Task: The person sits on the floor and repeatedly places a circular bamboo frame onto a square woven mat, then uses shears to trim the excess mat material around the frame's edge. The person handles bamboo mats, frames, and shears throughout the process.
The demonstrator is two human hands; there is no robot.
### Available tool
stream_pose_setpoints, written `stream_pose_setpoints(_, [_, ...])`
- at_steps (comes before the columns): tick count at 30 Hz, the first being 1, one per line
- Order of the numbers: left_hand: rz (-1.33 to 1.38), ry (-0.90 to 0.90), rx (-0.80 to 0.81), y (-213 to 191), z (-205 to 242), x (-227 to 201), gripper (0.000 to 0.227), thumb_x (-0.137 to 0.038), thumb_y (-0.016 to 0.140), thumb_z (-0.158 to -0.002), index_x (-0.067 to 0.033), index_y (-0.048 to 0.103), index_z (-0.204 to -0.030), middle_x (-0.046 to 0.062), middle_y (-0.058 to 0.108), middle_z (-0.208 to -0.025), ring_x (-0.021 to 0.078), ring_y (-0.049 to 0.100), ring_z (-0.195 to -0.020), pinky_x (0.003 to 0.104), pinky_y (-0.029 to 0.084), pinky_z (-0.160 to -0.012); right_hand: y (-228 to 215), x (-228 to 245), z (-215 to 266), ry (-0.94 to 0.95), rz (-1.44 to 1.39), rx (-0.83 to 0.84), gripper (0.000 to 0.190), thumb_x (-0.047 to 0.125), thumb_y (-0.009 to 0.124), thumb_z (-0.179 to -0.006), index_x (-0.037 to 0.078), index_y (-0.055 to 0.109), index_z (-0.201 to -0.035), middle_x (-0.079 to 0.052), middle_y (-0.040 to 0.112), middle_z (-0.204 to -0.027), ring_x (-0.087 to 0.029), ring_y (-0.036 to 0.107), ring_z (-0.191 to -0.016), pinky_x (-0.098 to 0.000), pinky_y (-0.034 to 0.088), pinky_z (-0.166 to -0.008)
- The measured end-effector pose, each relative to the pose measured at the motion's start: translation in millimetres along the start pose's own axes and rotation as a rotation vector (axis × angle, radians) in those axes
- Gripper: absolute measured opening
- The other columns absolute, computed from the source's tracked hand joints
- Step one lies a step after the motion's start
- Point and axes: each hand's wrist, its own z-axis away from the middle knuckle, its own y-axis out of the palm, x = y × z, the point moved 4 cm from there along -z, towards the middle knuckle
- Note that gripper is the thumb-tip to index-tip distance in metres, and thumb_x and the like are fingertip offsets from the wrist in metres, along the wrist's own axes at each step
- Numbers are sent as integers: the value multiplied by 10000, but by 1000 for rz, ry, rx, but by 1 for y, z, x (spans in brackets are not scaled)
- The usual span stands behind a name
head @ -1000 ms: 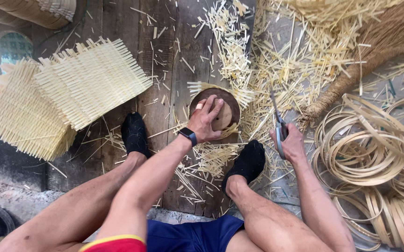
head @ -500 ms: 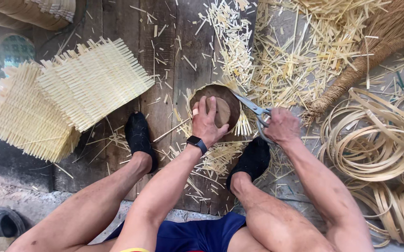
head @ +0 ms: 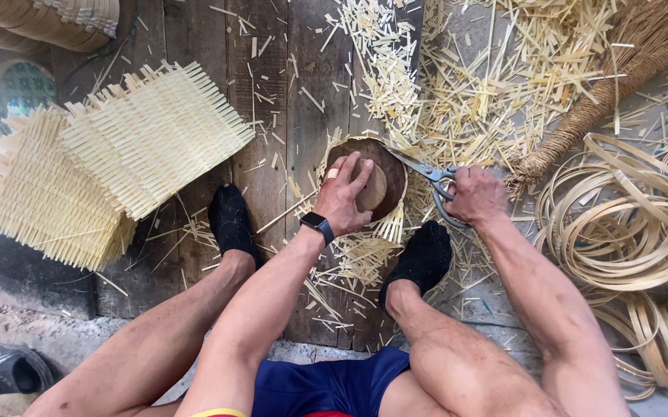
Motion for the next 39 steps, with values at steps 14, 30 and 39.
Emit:
stream_pose_setpoints(14, [-73,169,250,-15,-9,1,1029,-97,785,-564,-158,418,-1524,149,339,-1612,374,282,-1507,517,263,-1228,-24,2,-7,-94,60,-167,472,478,706,-792,26,645,-916,-139,623,-826,-251,611,-740,-397,535,-666])
stream_pose_setpoints(30, [-23,-298,-174,4,6,-9,1115,-309,954,-549,-88,402,-1492,246,371,-1475,489,424,-1316,543,509,-1022,-32,15,-3,-137,63,-415,592,568,696,-657,22,620,-871,-136,614,-794,-258,612,-737,-383,542,-644])
stream_pose_setpoints(39, [-18,-71,65,-5,5,4,1073,-175,882,-524,-184,461,-1511,176,317,-1580,457,331,-1444,539,405,-1146,-32,16,-11,-85,61,-61,514,513,681,-843,5,637,-906,-155,611,-799,-241,586,-691,-386,503,-618])
